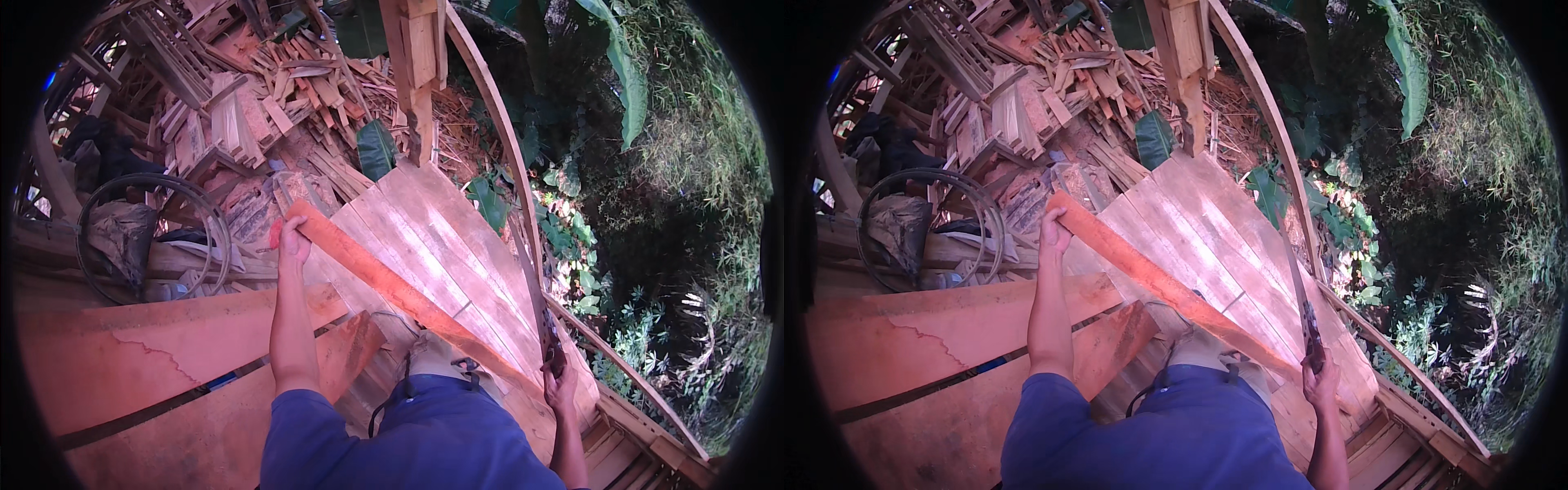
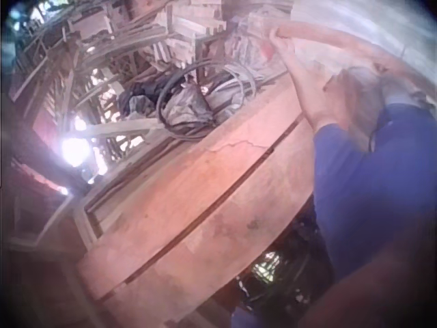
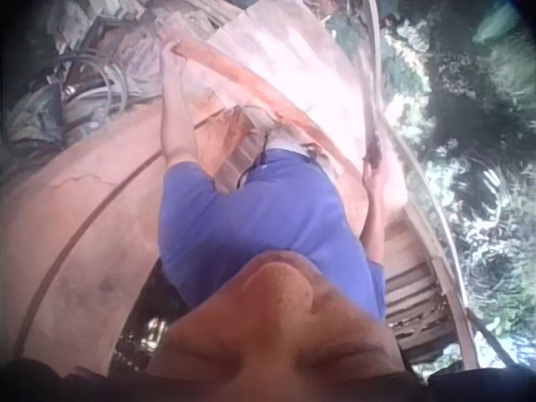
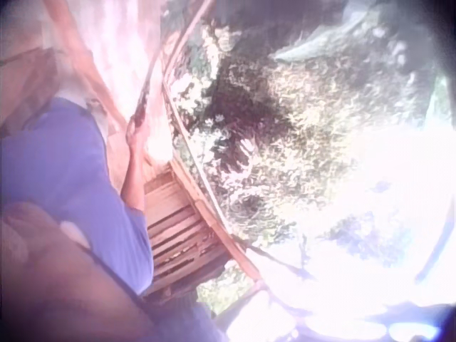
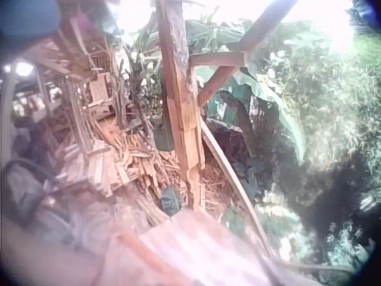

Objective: The person positions a long wooden plank against the side of a wooden structure, then uses a machete to drive a nail into the plank to secure it to the floor. The person then walks around the structure and picks up another plank.

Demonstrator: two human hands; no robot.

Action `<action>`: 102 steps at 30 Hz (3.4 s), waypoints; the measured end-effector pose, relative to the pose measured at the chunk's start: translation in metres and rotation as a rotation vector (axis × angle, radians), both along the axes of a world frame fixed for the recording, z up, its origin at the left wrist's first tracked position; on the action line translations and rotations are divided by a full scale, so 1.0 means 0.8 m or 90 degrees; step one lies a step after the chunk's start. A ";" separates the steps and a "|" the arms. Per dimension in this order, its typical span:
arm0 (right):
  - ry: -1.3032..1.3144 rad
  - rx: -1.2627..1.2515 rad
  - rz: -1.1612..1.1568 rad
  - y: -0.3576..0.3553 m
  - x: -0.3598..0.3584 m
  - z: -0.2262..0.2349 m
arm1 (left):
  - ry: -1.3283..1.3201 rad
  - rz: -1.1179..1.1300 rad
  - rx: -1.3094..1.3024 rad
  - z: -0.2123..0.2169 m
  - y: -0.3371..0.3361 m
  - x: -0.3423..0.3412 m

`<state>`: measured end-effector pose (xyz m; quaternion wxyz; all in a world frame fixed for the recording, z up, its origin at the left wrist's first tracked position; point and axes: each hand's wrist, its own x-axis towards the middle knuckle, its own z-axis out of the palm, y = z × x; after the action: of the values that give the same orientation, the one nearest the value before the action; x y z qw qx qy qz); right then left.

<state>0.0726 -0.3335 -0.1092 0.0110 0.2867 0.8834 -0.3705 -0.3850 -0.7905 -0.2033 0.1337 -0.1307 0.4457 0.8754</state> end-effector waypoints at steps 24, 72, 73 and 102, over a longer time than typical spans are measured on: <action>0.100 0.035 0.305 0.044 -0.240 -0.053 | -0.015 0.275 -0.131 -0.028 0.020 0.023; -0.249 0.168 0.690 -0.194 -0.937 -0.323 | -0.544 0.182 -0.736 -0.532 -0.025 -0.104; -0.266 0.083 0.633 -0.210 -0.944 -0.333 | -0.542 0.184 -0.723 -0.554 -0.025 -0.106; -0.001 0.036 1.011 -0.421 -1.198 -0.663 | -0.584 0.105 -0.853 -0.903 -0.141 -0.391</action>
<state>-0.8861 -0.6700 -0.6398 0.2650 -0.4283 0.8330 -0.2291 -0.6979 -0.9034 -0.9254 0.1313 -0.5609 0.7643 0.2898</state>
